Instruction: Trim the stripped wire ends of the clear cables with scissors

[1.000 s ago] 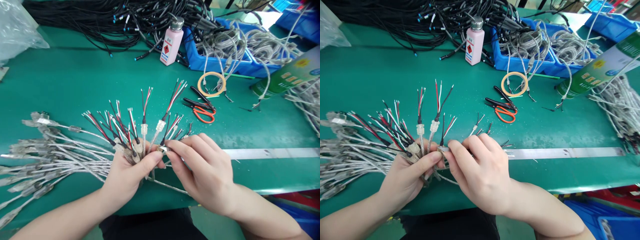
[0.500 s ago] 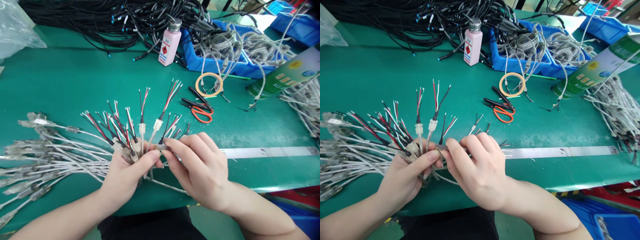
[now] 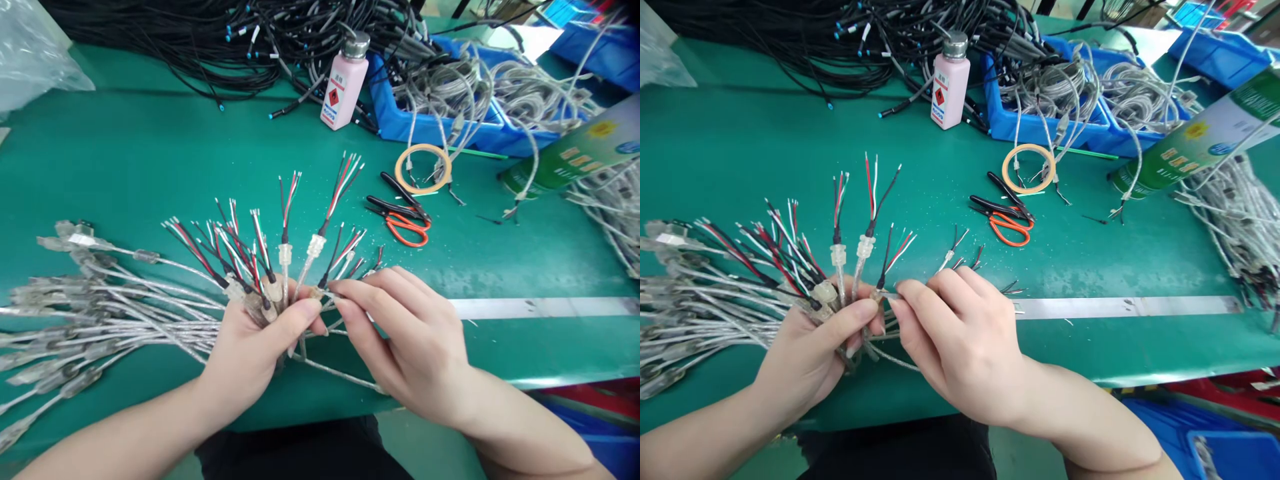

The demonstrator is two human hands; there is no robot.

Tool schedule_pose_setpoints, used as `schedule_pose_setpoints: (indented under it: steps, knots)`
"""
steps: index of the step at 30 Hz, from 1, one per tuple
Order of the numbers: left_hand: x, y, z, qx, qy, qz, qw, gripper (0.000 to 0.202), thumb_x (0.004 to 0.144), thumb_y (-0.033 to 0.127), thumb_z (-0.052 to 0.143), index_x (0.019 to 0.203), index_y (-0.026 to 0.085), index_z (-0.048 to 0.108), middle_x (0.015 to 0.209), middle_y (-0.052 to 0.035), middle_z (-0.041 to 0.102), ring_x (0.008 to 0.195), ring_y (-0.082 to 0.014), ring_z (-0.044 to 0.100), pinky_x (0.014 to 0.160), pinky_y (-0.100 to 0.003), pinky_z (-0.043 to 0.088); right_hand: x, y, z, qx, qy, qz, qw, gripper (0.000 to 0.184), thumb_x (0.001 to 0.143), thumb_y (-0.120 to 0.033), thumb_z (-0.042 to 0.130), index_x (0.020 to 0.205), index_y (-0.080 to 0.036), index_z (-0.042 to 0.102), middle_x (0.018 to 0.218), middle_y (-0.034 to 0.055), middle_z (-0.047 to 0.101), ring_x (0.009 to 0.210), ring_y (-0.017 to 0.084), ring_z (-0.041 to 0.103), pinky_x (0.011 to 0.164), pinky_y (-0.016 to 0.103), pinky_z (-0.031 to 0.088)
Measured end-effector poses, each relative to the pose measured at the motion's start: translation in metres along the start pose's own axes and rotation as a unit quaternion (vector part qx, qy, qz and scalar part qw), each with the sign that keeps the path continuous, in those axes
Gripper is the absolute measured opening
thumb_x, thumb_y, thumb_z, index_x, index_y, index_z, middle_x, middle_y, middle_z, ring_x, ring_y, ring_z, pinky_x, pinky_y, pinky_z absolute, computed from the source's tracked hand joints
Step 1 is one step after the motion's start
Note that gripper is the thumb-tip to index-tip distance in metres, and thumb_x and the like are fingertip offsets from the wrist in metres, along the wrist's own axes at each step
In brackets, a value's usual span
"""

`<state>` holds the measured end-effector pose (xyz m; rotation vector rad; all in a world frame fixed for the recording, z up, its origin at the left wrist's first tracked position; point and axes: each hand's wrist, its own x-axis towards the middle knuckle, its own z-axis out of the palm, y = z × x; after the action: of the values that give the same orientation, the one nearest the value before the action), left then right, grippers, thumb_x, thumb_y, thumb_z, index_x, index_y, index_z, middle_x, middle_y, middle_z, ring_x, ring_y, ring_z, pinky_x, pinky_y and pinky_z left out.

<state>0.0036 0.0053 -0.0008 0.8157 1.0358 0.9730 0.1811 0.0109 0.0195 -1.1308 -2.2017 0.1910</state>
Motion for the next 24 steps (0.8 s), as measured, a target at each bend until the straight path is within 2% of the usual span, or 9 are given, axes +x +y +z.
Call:
schedule_pose_setpoints:
  steps: [5, 11, 24]
  knots:
    - [0.0009, -0.0007, 0.0005, 0.001, -0.006, 0.008, 1.000, 0.009, 0.085, 0.022, 0.069, 0.076, 0.021, 0.070, 0.063, 0.0048, 0.070, 0.059, -0.0080, 0.060, 0.065, -0.019, 0.050, 0.0000, 0.0005, 0.0007, 0.007, -0.005, 0.002, 1.000, 0.014, 0.093, -0.015, 0.058, 0.093, -0.008, 0.071, 0.071, 0.0081, 0.065, 0.062, 0.018, 0.056, 0.056, 0.033, 0.044]
    - [0.0011, -0.0017, 0.0006, -0.017, -0.017, 0.015, 1.000, 0.009, 0.085, 0.021, 0.070, 0.076, 0.020, 0.070, 0.065, 0.0047, 0.070, 0.062, -0.0078, 0.062, 0.062, -0.017, 0.049, -0.0006, -0.0004, 0.0011, -0.004, 0.000, -0.001, 1.000, 0.017, 0.093, -0.016, 0.058, 0.094, -0.006, 0.073, 0.071, 0.0100, 0.065, 0.062, 0.019, 0.056, 0.056, 0.034, 0.045]
    - [0.0004, -0.0020, 0.0014, -0.024, -0.007, 0.005, 1.000, 0.007, 0.085, 0.021, 0.070, 0.078, 0.021, 0.071, 0.064, 0.0056, 0.071, 0.063, -0.0068, 0.063, 0.062, -0.015, 0.049, -0.0013, -0.0036, 0.0053, -0.095, 0.057, -0.021, 0.994, 0.019, 0.092, -0.020, 0.061, 0.099, -0.008, 0.075, 0.069, 0.0098, 0.068, 0.061, 0.020, 0.055, 0.055, 0.034, 0.046]
